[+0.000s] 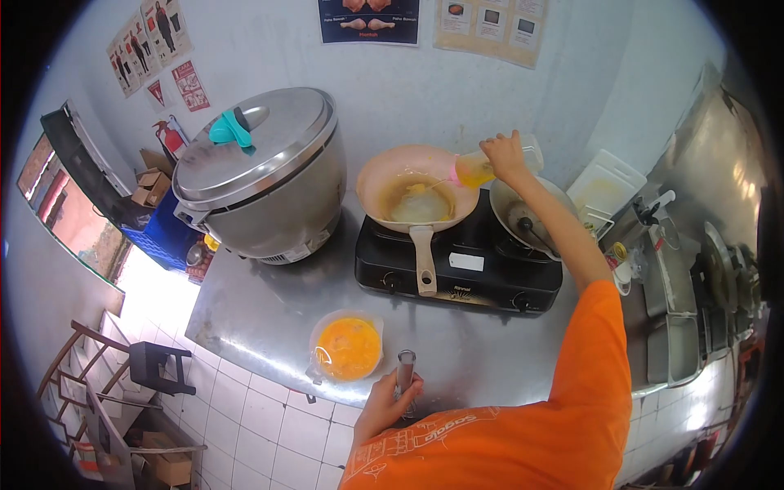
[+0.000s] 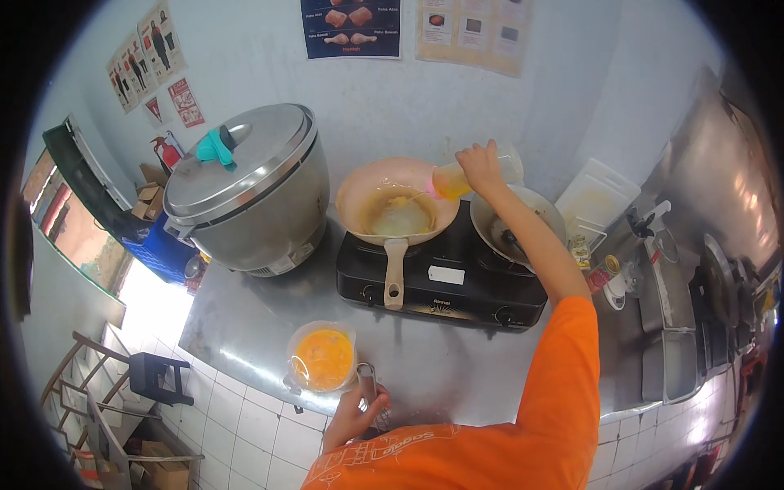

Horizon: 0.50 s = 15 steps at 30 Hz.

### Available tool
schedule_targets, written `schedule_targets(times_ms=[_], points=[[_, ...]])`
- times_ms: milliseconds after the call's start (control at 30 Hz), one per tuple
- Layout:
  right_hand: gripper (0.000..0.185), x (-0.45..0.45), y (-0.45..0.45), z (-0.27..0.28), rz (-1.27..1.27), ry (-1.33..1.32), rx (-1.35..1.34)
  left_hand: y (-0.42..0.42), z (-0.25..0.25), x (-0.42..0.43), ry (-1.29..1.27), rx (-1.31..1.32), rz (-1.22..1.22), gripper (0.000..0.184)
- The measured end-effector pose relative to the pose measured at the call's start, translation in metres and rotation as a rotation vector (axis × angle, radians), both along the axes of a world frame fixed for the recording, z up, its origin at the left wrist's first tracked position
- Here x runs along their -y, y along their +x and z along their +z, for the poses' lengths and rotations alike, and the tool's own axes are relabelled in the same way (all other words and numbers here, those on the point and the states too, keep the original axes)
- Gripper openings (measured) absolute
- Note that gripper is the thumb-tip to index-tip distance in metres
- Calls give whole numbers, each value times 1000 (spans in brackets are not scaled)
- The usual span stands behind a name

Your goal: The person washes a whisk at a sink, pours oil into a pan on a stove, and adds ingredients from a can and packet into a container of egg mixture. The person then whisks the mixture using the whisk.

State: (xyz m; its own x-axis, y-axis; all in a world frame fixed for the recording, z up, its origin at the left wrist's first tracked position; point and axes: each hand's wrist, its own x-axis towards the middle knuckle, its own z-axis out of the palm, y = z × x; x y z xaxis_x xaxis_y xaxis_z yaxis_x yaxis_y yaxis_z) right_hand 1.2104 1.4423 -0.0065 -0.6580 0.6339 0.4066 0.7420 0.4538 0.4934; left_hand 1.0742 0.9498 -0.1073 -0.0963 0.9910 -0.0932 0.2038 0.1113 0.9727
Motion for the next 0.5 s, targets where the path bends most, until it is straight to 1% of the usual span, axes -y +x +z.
schedule_targets(times_ms=[67,133,167,233,267,333,367,433,467,500], points=[[13,3,3,0,-26,-26,-16,3,1,3,-24,0,11,16],[30,10,10,1,-101,-157,-54,6,2,7,-30,-15,22,17],[30,12,14,1,-99,-155,-62,7,3,8,-32,-25,31,17],[58,16,24,2,-176,-219,-89,9,-2,12,-14,-43,50,18],[58,18,28,2,-177,-217,-95,11,-4,14,-1,-53,66,19],[80,20,37,2,-169,-352,-236,15,-2,15,-16,-32,82,19],[80,20,41,3,-174,-352,-242,17,-1,15,-32,-6,101,20],[79,18,44,4,-62,-548,-448,21,-1,14,-30,-18,93,19],[79,17,43,4,-66,-547,-455,23,-2,13,-28,-24,91,19],[82,15,40,1,-1,-578,-514,26,-2,12,-29,-30,85,19]])
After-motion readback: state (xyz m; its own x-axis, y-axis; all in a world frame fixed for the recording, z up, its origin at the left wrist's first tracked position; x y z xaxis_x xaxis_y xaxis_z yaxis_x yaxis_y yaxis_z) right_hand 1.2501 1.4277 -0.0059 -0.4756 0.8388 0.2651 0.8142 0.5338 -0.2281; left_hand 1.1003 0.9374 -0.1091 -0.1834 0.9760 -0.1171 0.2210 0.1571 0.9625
